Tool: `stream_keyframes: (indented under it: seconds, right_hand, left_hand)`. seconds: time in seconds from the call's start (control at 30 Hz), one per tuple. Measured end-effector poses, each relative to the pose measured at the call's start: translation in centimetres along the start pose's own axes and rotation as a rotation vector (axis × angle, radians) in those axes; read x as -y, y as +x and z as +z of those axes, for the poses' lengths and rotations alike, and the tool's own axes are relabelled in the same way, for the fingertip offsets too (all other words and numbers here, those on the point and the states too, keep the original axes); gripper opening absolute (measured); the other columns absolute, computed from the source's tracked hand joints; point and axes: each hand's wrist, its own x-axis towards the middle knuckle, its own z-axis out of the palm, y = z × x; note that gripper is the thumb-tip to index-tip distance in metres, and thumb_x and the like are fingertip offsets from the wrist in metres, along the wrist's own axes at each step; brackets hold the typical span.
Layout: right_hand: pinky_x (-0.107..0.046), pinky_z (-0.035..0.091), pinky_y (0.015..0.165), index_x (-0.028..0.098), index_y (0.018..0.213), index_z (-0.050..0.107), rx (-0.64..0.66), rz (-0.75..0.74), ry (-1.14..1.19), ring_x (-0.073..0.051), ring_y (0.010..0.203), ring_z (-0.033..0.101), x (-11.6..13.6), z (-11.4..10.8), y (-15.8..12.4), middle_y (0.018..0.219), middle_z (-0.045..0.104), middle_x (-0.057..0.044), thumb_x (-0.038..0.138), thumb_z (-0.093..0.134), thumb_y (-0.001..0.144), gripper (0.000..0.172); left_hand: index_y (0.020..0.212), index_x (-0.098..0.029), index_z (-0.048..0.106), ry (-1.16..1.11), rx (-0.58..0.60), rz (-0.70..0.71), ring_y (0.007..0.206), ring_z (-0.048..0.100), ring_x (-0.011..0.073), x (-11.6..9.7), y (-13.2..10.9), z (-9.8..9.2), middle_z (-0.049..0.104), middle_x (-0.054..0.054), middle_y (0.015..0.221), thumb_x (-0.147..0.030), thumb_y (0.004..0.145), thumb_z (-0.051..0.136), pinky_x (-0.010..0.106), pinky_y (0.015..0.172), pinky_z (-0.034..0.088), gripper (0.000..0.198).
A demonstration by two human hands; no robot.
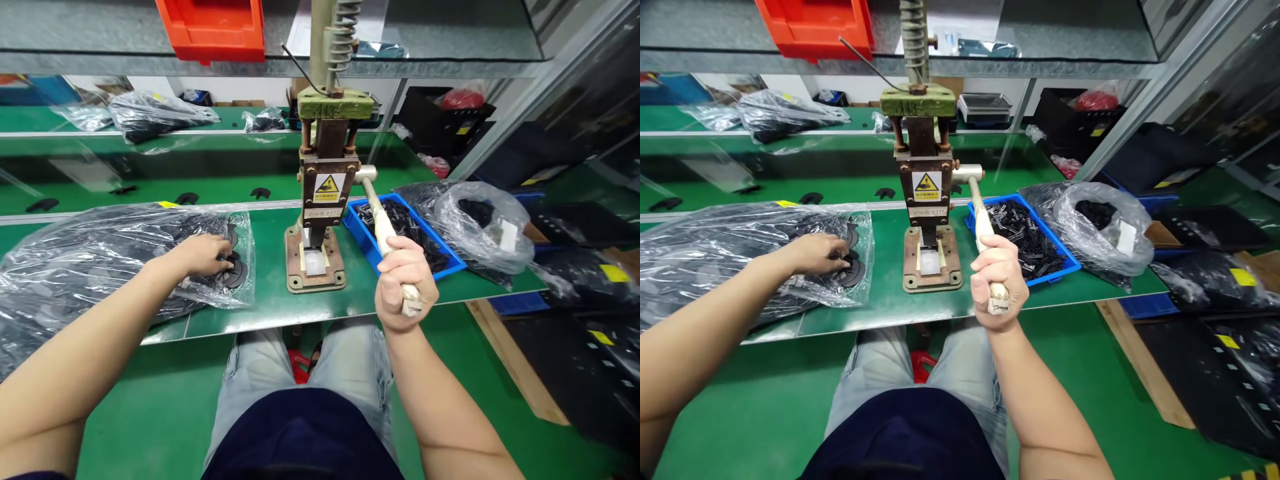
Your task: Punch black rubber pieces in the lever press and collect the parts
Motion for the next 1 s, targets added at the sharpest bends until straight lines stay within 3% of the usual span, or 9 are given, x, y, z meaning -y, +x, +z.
stream_keyframes:
  seconds: [0.1, 0.27, 0.4, 0.53, 0.7, 0.83, 1.0]
  right_hand:
    - [-0.061, 0.059, 0.104, 0.028, 0.076, 0.059, 0.001, -0.007, 0.001, -0.028, 0.098, 0.073, -0.1, 0.0, 0.0, 0.076, 0.064, -0.001, 0.037, 0.068, 0.092, 0.021]
    - [-0.062, 0.06, 0.104, 0.029, 0.076, 0.059, 0.034, 0.004, -0.034, -0.028, 0.098, 0.074, 0.1, -0.4, 0.1, 0.077, 0.065, -0.001, 0.037, 0.068, 0.093, 0.02]
    - [-0.063, 0.06, 0.104, 0.028, 0.077, 0.058, 0.048, 0.019, -0.05, -0.028, 0.099, 0.074, 0.3, -0.5, 0.1, 0.078, 0.066, -0.001, 0.039, 0.067, 0.093, 0.021]
    - [-0.063, 0.059, 0.106, 0.028, 0.077, 0.059, 0.041, 0.014, -0.024, -0.028, 0.099, 0.074, 0.3, -0.4, 0.0, 0.078, 0.066, -0.001, 0.038, 0.067, 0.094, 0.021]
    - [-0.064, 0.059, 0.107, 0.029, 0.078, 0.06, 0.057, 0.032, -0.038, -0.029, 0.101, 0.073, 0.4, -0.5, 0.0, 0.079, 0.067, -0.002, 0.04, 0.067, 0.094, 0.021]
    - [-0.063, 0.058, 0.108, 0.028, 0.078, 0.06, 0.055, 0.03, -0.016, -0.028, 0.103, 0.073, 0.3, -0.5, -0.1, 0.08, 0.067, -0.002, 0.04, 0.067, 0.094, 0.021]
    - [-0.063, 0.057, 0.11, 0.027, 0.079, 0.062, 0.038, 0.019, 0.035, -0.029, 0.108, 0.073, 0.0, -0.4, -0.1, 0.081, 0.068, -0.002, 0.035, 0.069, 0.094, 0.019]
  left_hand:
    - [0.127, -0.025, 0.076, 0.042, 0.017, 0.014, 0.126, 0.066, 0.0399, -2.4, -1.4, 0.7, 0.075, 0.017, 0.131, -0.07, 0.081, 0.071, 0.049, 0.106, 0.047, 0.065]
    - [0.129, -0.023, 0.074, 0.065, 0.014, 0.042, 0.127, 0.063, 0.0403, -5.0, -2.2, 1.9, 0.074, 0.019, 0.131, -0.059, 0.081, 0.076, 0.051, 0.107, 0.044, 0.061]
    - [0.127, -0.018, 0.076, 0.153, 0.01, 0.105, 0.121, 0.068, 0.0409, -5.3, -2.3, 1.9, 0.077, 0.021, 0.127, -0.048, 0.092, 0.062, 0.05, 0.101, 0.048, 0.048]
    - [0.124, -0.017, 0.077, 0.162, 0.01, 0.117, 0.115, 0.073, 0.036, -5.3, -2.4, 1.5, 0.08, 0.02, 0.122, -0.037, 0.1, 0.047, 0.045, 0.098, 0.05, 0.043]
    - [0.128, -0.023, 0.076, 0.083, 0.0, 0.075, 0.124, 0.069, 0.038, -5.6, -2.8, 1.7, 0.077, 0.018, 0.129, -0.06, 0.093, 0.063, 0.046, 0.101, 0.049, 0.053]
    - [0.126, -0.02, 0.075, 0.103, 0.001, 0.086, 0.122, 0.069, 0.0386, -6.4, -3.2, 1.9, 0.076, 0.019, 0.126, -0.046, 0.09, 0.07, 0.047, 0.103, 0.047, 0.045]
    - [0.122, -0.012, 0.073, 0.161, 0.035, 0.109, 0.108, 0.075, 0.0376, -7.3, -3.5, 1.8, 0.078, 0.022, 0.116, -0.033, 0.098, 0.055, 0.046, 0.094, 0.052, 0.036]
